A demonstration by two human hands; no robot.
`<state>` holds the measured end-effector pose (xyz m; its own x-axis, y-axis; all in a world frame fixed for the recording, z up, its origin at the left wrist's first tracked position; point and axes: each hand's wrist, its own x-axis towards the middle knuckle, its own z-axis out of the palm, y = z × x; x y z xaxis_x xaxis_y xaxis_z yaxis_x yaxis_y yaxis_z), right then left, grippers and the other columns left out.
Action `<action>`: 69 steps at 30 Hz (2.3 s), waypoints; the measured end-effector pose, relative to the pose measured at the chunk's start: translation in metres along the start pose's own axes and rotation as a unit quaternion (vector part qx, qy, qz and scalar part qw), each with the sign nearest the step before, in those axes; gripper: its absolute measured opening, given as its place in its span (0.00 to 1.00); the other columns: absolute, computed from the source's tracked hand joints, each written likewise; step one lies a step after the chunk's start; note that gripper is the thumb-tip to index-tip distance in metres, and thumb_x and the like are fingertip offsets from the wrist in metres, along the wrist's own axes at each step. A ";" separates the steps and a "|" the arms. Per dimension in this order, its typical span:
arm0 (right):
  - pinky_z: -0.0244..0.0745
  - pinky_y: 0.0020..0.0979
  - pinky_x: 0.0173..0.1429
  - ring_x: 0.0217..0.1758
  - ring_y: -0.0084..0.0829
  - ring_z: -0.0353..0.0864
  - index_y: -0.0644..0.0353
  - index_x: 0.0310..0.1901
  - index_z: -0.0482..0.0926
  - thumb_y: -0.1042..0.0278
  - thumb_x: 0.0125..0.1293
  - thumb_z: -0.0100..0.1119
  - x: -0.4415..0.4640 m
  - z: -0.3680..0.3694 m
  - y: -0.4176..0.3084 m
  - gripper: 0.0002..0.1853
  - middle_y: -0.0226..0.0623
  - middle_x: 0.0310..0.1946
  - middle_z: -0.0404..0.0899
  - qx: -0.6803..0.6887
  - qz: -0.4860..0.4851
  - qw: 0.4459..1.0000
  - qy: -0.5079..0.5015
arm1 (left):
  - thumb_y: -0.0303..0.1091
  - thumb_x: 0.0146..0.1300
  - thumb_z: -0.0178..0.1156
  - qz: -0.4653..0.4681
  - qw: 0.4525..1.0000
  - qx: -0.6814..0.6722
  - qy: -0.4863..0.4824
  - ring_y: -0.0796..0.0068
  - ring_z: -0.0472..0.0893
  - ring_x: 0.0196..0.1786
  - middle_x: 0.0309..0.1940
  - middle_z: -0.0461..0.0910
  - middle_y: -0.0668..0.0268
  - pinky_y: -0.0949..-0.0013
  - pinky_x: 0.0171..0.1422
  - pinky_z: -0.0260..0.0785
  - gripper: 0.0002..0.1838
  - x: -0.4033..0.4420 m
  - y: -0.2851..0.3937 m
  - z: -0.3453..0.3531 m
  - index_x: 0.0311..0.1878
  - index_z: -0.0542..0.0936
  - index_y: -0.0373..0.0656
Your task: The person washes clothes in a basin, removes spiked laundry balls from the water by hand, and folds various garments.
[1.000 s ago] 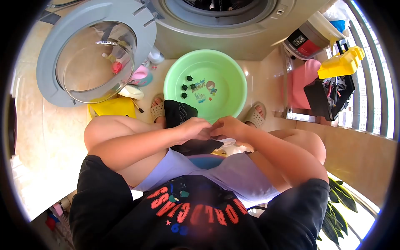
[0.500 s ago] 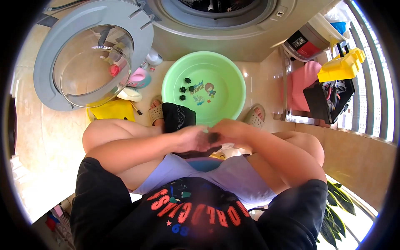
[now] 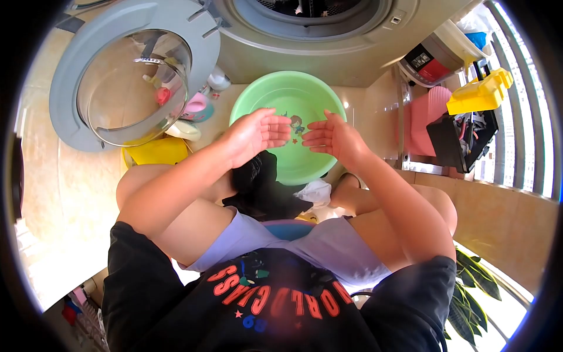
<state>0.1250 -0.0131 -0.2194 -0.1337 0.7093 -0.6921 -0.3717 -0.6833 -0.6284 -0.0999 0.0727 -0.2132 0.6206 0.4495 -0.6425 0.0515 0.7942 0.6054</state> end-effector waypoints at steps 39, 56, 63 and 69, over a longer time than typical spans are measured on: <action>0.76 0.40 0.53 0.50 0.42 0.83 0.61 0.54 0.79 0.51 0.69 0.52 0.227 0.023 0.009 0.23 0.43 0.50 0.82 -0.314 -0.101 0.923 0.199 | 0.64 0.74 0.36 -0.068 0.957 0.222 0.176 0.60 0.79 0.57 0.55 0.79 0.52 0.59 0.61 0.72 0.39 0.147 -0.014 -0.154 0.63 0.71 0.32; 0.67 0.43 0.66 0.63 0.45 0.73 0.68 0.69 0.64 0.28 0.70 0.33 0.322 -0.028 0.119 0.46 0.49 0.64 0.71 0.196 0.069 0.974 0.096 | 0.67 0.72 0.35 -0.099 0.971 0.011 0.218 0.72 0.69 0.33 0.32 0.71 0.67 0.66 0.37 0.63 0.34 0.231 -0.076 -0.206 0.46 0.75 0.42; 0.72 0.45 0.63 0.54 0.44 0.79 0.70 0.60 0.73 0.29 0.71 0.36 0.344 -0.029 0.127 0.43 0.48 0.53 0.79 -0.007 0.152 0.981 0.124 | 0.59 0.70 0.38 -0.153 0.961 -0.035 0.226 0.55 0.75 0.53 0.65 0.71 0.54 0.55 0.59 0.67 0.36 0.238 -0.107 -0.196 0.65 0.72 0.38; 0.78 0.44 0.58 0.50 0.48 0.80 0.75 0.52 0.76 0.33 0.72 0.37 0.326 -0.003 0.120 0.42 0.54 0.48 0.80 0.082 0.137 0.973 0.165 | 0.55 0.70 0.36 -0.121 0.958 -0.001 0.258 0.51 0.78 0.52 0.57 0.76 0.53 0.53 0.59 0.69 0.34 0.242 -0.110 -0.190 0.59 0.75 0.34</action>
<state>0.0396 0.1351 -0.5214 0.0439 0.3922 -0.9188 -0.5091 -0.7826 -0.3584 -0.1037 0.1717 -0.5250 0.1202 0.3932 -0.9115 0.1432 0.9017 0.4079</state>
